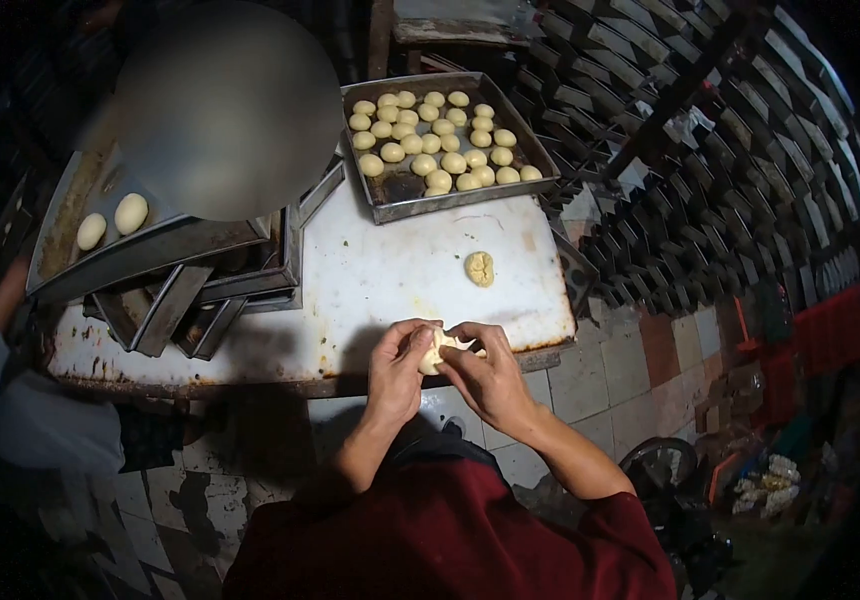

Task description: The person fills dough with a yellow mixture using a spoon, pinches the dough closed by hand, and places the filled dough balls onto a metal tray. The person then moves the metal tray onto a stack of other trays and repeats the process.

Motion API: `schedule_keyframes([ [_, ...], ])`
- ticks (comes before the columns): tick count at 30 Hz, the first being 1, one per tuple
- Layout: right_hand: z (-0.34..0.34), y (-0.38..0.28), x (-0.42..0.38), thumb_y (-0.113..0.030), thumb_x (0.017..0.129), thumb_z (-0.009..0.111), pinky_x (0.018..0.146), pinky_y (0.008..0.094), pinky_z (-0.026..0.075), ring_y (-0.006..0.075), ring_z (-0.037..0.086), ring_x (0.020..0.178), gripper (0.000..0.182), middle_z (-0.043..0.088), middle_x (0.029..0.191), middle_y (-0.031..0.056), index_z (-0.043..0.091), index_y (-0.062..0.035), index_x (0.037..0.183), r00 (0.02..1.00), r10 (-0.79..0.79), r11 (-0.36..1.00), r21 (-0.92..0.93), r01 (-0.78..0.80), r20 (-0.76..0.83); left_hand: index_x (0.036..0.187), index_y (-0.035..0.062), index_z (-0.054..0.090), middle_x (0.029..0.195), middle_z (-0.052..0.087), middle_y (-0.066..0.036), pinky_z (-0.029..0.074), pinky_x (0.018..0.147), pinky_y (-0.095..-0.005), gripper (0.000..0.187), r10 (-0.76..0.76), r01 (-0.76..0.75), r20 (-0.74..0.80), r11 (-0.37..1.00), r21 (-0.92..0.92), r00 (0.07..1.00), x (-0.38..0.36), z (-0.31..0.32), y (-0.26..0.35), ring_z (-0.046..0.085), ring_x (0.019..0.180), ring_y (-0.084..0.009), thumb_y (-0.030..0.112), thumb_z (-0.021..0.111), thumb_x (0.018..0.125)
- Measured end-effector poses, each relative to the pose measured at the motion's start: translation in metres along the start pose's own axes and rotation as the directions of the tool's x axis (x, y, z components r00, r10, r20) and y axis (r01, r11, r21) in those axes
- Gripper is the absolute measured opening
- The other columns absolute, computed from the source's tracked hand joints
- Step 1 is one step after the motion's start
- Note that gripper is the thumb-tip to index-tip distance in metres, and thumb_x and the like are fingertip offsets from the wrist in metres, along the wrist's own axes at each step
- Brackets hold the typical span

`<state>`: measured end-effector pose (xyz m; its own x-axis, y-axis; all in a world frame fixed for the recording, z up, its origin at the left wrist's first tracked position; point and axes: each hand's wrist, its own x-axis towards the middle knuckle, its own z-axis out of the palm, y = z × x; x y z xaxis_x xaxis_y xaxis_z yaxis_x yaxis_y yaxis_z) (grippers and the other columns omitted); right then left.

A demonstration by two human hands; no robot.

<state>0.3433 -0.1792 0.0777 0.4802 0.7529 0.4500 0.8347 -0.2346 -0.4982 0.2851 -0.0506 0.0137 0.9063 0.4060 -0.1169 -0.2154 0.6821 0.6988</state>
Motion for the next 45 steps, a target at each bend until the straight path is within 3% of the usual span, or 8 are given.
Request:
schedule_keyframes([
  [10,-0.046,0.066,-0.02,-0.004,0.082,0.063,0.065,0.0257,0.047,0.0155,0.056,0.07,0.018,0.056,0.079,0.0117,0.055,0.0022,0.096,0.854,0.339,0.435,0.738,-0.515,0.395,0.11,-0.0008,0.058,0.122,0.052,-0.014,0.044,0.089,-0.0286,0.024,0.311,-0.396,0.246,0.744,0.538,0.918,-0.007,0.055,-0.035,0.053,0.107,-0.0187,0.001,0.054,0.086],
  [12,-0.059,0.062,-0.025,-0.006,0.079,0.067,0.072,0.0309,0.047,0.0205,0.056,0.083,0.023,0.055,0.091,0.0131,0.059,0.0014,0.099,0.996,-0.08,0.931,0.359,0.064,0.029,0.106,-0.0018,0.057,0.114,0.055,-0.013,0.045,0.085,-0.0284,0.02,0.332,-0.294,-0.138,0.925,0.238,0.933,-0.001,0.065,-0.055,0.054,0.102,-0.0166,0.002,0.054,0.087],
  [18,-0.067,0.091,-0.025,0.0,0.078,0.065,0.067,0.0304,0.047,0.0227,0.058,0.077,0.013,0.055,0.085,0.0133,0.058,0.0024,0.089,0.971,-0.239,0.895,0.385,0.225,-0.011,0.115,0.0011,0.056,0.116,0.058,-0.011,0.045,0.09,-0.0304,0.027,0.395,-0.326,0.052,0.669,0.668,0.917,-0.028,0.095,-0.058,0.057,0.105,-0.0183,0.007,0.052,0.089],
  [20,-0.07,0.093,-0.023,0.004,0.082,0.058,0.062,0.0271,0.049,0.0139,0.058,0.068,0.009,0.057,0.077,0.0085,0.054,0.0017,0.09,0.926,0.088,0.621,0.707,-0.339,0.366,0.117,0.0038,0.055,0.126,0.052,-0.012,0.042,0.095,-0.0317,0.031,0.389,-0.384,0.168,0.584,0.715,0.906,-0.041,0.101,-0.053,0.051,0.115,-0.021,0.004,0.055,0.086],
  [24,-0.043,0.103,-0.026,0.007,0.083,0.054,0.062,0.0232,0.049,0.0108,0.058,0.067,0.008,0.059,0.074,0.0043,0.054,0.0023,0.09,0.867,-0.062,0.281,0.843,-0.46,0.494,0.115,0.0028,0.056,0.127,0.049,-0.01,0.044,0.092,-0.0302,0.031,0.4,-0.284,0.078,0.486,0.827,0.913,-0.058,0.105,-0.04,0.051,0.114,-0.0196,0.006,0.059,0.084],
  [29,-0.038,0.067,-0.024,0.001,0.071,0.062,0.072,0.0334,0.048,0.0309,0.056,0.087,0.024,0.054,0.089,0.0138,0.061,0.0001,0.095,0.879,-0.476,0.761,0.504,0.408,0.008,0.114,0.0016,0.055,0.117,0.052,-0.011,0.045,0.085,-0.0271,0.032,0.509,-0.257,-0.417,0.81,0.527,0.753,-0.067,0.065,-0.054,0.052,0.104,-0.0155,0.014,0.061,0.085],
  [35,-0.045,0.037,-0.008,0.004,0.076,0.059,0.066,0.0291,0.046,0.0226,0.057,0.074,0.012,0.055,0.087,0.0115,0.058,0.0016,0.088,0.922,-0.202,0.733,0.675,-0.081,0.33,0.119,0.0021,0.053,0.112,0.056,-0.012,0.045,0.085,-0.0278,0.034,0.608,-0.364,-0.096,0.586,0.724,0.788,-0.101,0.084,-0.034,0.054,0.102,-0.0147,0.014,0.058,0.087],
  [45,-0.007,0.009,0.012,-0.002,0.075,0.069,0.076,0.0324,0.044,0.0246,0.054,0.082,0.016,0.057,0.087,0.0113,0.058,0.0003,0.086,0.898,-0.438,0.756,0.55,0.356,0.022,0.116,-0.0019,0.056,0.118,0.056,-0.014,0.043,0.088,-0.027,0.032,0.502,-0.328,-0.214,0.778,0.536,0.838,-0.079,0.038,-0.005,0.052,0.11,-0.0167,0.017,0.041,0.094],
])
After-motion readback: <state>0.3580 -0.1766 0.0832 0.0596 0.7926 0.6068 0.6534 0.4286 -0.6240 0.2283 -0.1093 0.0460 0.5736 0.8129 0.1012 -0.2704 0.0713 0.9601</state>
